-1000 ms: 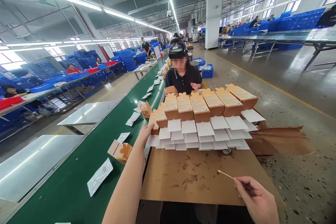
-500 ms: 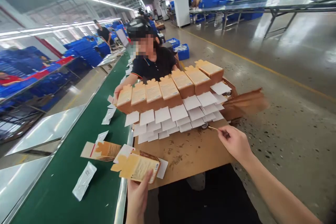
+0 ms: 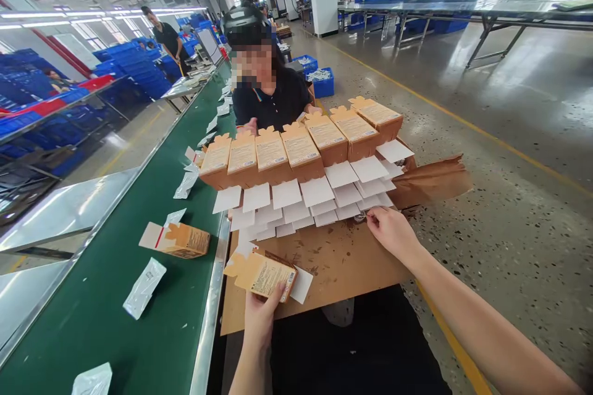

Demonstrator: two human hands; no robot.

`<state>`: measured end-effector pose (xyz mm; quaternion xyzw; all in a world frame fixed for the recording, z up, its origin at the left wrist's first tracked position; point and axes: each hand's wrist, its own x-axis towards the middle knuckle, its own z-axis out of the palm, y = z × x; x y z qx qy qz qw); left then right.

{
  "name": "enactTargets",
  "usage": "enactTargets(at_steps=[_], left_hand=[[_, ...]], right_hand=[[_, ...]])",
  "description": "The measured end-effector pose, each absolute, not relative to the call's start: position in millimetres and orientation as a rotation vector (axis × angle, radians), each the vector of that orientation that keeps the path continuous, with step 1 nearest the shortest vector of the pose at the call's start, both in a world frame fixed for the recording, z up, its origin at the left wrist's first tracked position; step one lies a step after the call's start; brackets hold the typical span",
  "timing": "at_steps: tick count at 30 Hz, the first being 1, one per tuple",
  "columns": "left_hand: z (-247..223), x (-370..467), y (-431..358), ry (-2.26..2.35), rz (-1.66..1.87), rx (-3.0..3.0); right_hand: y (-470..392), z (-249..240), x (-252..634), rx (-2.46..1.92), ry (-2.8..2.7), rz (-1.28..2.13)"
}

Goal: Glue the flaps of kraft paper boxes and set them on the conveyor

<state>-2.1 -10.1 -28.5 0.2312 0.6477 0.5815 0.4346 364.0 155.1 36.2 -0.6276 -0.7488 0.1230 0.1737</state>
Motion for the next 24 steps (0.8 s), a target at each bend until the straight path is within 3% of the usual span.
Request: enactTargets(at_steps=[5,10,17,24], left_hand=[[-25,0,-8,1.603,1.424,0.591],[-23,12,-7,1.648,1.493,0.604],[-12,11,-4,1.672,1.418,0.612],[-13,17,-8,1.685,1.447,0.686]], right_hand=[[160,42,371,-1.729,-2.112,0.370],[104,39,381,-1.482,-1.756,0.338],[13,-1,275,-1.079,-1.727,0.870],[16,-17,251,-1.047,-1.894,0.720]])
